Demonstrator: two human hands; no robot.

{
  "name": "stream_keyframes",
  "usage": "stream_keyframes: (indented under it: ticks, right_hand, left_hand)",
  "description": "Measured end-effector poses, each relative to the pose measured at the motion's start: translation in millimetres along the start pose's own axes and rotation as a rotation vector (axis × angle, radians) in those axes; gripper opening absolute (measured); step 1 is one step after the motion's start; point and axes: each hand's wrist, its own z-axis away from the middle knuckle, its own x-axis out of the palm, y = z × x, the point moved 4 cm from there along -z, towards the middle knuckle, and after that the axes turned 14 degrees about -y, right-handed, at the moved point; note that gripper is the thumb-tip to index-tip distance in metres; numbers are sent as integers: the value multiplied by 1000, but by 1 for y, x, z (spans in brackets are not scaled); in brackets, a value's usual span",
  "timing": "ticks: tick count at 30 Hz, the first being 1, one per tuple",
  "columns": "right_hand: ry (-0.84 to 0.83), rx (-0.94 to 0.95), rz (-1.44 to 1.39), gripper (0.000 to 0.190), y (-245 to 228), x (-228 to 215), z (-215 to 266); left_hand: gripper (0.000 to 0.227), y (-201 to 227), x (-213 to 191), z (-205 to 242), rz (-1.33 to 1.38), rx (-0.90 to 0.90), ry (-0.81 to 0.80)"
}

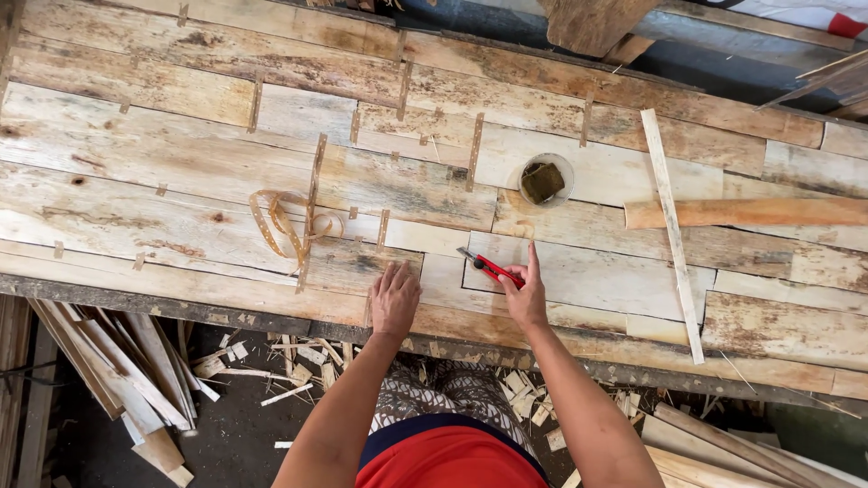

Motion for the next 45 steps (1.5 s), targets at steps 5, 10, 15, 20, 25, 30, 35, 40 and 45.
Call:
stream_keyframes:
  ticks: [5, 10, 15, 20, 25, 30, 35, 40, 45]
  right_hand:
    - [15, 32, 57, 99, -7, -4, 0]
    - [45, -39, 156, 98, -4, -7, -1]
    - [-6, -93, 309, 106, -24, -8, 4]
    - [1, -160, 504, 106, -1, 1, -3]
    - [-3, -182, 551, 104, -6, 2, 0]
    - [-35, -138, 549, 99, -14, 1, 2]
    - [23, -147, 566, 96, -10, -2, 2]
    - [107, -92, 559, 91, -10, -18, 6]
    - [142, 15, 610, 88, -7, -34, 10]
  left_hand:
    - [17, 1, -6, -2, 20, -33, -48]
    - [18, 0, -3, -2, 23, -40, -67]
    - [34, 2, -5, -2, -6, -72, -124]
    - [61, 18, -23, -15, -208, -132, -345]
    - [94, 35, -60, -37, -359, -164, -603]
    - [108, 34, -55, -50, -396, -186, -735]
    - [107, 29, -46, -51, -404, -174, -731]
    - [107, 30, -45, -51, -415, -162, -713]
    - [107, 29, -46, -50, -422, -153, -701]
